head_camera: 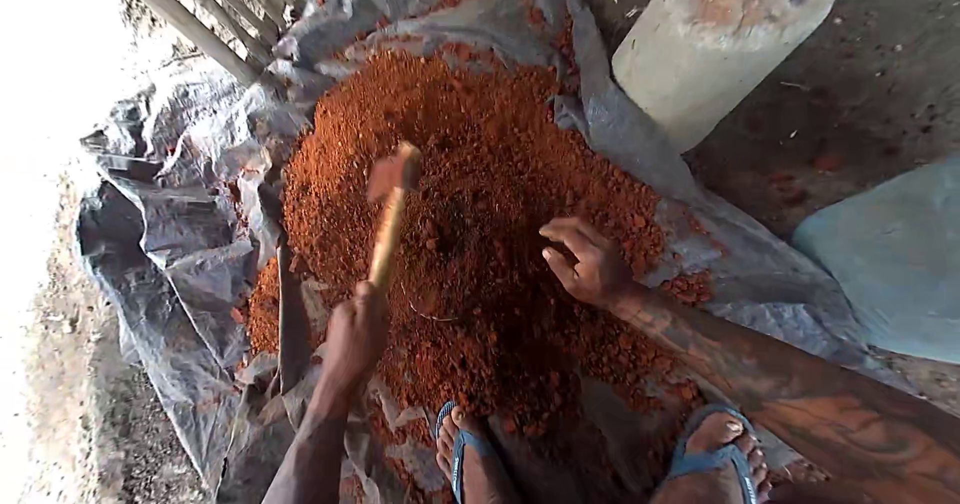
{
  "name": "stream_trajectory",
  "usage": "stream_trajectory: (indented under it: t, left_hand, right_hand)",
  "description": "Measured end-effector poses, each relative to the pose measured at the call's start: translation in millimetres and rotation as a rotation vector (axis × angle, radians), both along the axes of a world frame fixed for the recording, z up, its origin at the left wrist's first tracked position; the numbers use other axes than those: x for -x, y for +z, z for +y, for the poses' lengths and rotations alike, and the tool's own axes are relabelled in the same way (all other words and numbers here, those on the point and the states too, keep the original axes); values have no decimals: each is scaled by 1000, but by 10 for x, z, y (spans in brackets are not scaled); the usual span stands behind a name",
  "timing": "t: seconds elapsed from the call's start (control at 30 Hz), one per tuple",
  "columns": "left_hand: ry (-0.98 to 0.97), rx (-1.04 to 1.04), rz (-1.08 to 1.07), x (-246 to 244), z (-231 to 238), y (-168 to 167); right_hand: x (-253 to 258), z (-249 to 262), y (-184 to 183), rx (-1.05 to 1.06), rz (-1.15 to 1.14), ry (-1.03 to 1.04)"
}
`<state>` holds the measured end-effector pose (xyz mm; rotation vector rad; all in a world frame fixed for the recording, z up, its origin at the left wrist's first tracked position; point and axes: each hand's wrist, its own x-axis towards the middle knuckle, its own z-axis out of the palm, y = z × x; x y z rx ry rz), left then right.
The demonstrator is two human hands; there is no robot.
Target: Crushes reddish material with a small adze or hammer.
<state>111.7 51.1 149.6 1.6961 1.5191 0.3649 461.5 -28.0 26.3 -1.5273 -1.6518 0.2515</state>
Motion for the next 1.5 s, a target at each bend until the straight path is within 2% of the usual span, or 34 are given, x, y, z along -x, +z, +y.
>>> stream_trajectory:
  t: [0.13,0.2,0.23,0.27,0.3,0.33,0.37,0.4,0.43,0.5,0.57,0.73,0.8,0.87,0.9,0.93,1.0,1.03,1.07,1.17,1.23,1.3,1.37,1.43,1.5]
  left_hand:
    - [-9,-396,-493,52,64,771]
    - [-29,-538,-646,-9,57,859]
    - [8,-566,-660,-70,2,747]
    - [61,-570,-587,-122,-84,510]
    - [91,-523,-409,-120,-201,163]
    - [78,-387,-126,-106,-320,-200]
    - [26,-150,154,-95,-372,-522]
    - [-27,101,337,-86,-364,-752]
    - [-56,250,430,-87,-318,-834]
    - [-69,258,401,-69,-86,-568]
    - [-29,134,235,100,-96,-156]
    - [-5,-500,-337,193,154,781]
    - [-4,-747,-421,119,196,819]
    - [20,-833,-315,36,60,459]
    - [38,-766,-168,35,-90,124]
    - [42,-580,64,25,-263,-219]
    - [-33,64,486,6,-378,-749]
    - [-61,252,550,22,-356,-889]
    - [-89,299,545,40,-270,-850]
    - [-67,77,267,226,-217,-289]
    - [-40,-206,-34,316,-90,129]
    - [-19,-398,-344,284,13,566]
    - [11,-536,-620,190,80,832]
    - [31,-609,-767,56,34,748]
    - [108,-605,-673,-85,-161,263]
  right_hand:
    - [204,-203,-239,58,7,76]
    - [313,-223,-286,48,3,111]
    - [362,-225,-285,34,3,127]
    - [402,-215,-268,17,5,142]
    - [437,-201,-247,3,5,157]
    - [460,-190,-233,-2,3,171]
    - [476,-193,-233,-7,0,179]
    - [495,-226,-244,-9,1,191]
    - [492,-257,-244,-6,1,214]
    - [403,-185,-204,-36,-23,227]
    - [380,-299,-233,-18,-16,222]
    - [421,-287,-311,-37,-55,234]
    - [513,-282,-298,-63,-57,266]
    - [607,-290,-256,-65,-37,289]
    - [634,-290,-238,-62,-28,295]
    - [644,-292,-230,-61,-20,298]
    - [652,-342,-241,-57,-14,302]
    - [645,-385,-249,-57,-14,312]
    - [608,-376,-254,-66,-22,323]
    - [543,-473,-310,-55,-34,322]
    - [498,-410,-360,-50,-54,328]
    - [568,-465,-396,-41,-60,343]
    - [659,-478,-386,-49,-61,387]
    - [752,-482,-337,-63,-66,414]
    - [804,-513,-319,-76,-59,413]
